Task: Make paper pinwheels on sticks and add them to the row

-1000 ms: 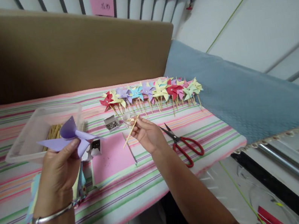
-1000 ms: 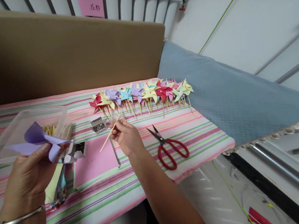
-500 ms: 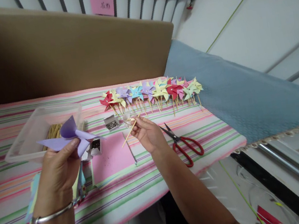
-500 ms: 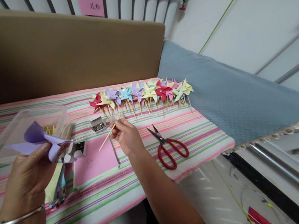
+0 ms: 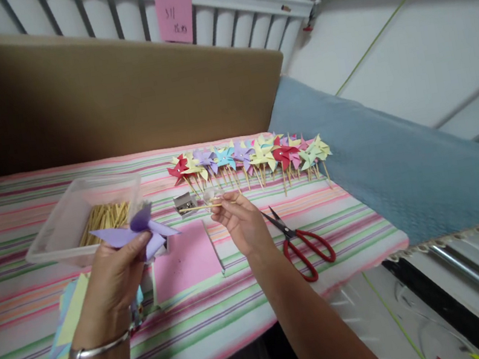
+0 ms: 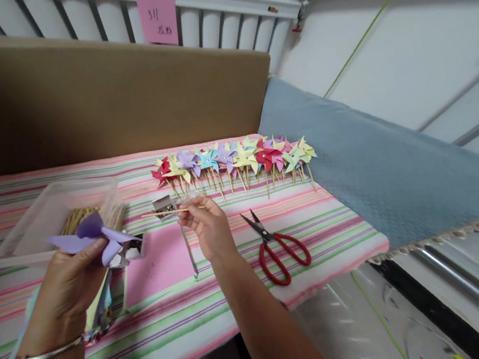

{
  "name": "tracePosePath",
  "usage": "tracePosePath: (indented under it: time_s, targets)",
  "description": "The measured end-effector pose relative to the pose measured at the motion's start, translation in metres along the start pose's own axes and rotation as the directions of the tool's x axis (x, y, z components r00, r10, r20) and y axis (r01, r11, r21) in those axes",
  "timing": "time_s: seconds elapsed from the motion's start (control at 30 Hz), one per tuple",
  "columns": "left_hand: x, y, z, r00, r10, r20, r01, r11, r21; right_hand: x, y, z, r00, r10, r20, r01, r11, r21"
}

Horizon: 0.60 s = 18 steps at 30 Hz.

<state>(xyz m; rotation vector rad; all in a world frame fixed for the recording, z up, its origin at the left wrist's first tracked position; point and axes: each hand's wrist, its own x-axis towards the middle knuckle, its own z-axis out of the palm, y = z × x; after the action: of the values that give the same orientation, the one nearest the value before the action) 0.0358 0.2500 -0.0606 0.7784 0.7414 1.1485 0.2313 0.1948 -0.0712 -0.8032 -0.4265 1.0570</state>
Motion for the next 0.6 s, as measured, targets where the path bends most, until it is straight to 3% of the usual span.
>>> tracePosePath:
  time_s: [0.13, 0.37, 0.5, 0.6]
  targets:
    - [0.001, -0.005, -0.004, 0.994, 0.028, 0.108, -0.042, 0.991, 0.129, -0.004, 0.005, 0.007, 0.998, 0.003, 0.060, -0.004, 1.000, 0.002]
    - [-0.001, -0.005, -0.007, 0.912, 0.174, 0.373, -0.322, 0.866, 0.384, -0.010, 0.010, 0.013, 0.985, 0.045, 0.166, -0.033, 0.997, -0.075]
    - [-0.004, -0.003, -0.006, 0.893, 0.175, 0.414, -0.358, 0.835, 0.418, -0.009, 0.011, 0.007, 0.981, 0.040, 0.192, 0.017, 0.958, -0.287]
    - [-0.005, -0.001, -0.005, 0.900, 0.184, 0.394, -0.359, 0.827, 0.433, -0.007, 0.009, 0.001, 0.974, -0.019, 0.227, 0.140, 0.837, -0.530]
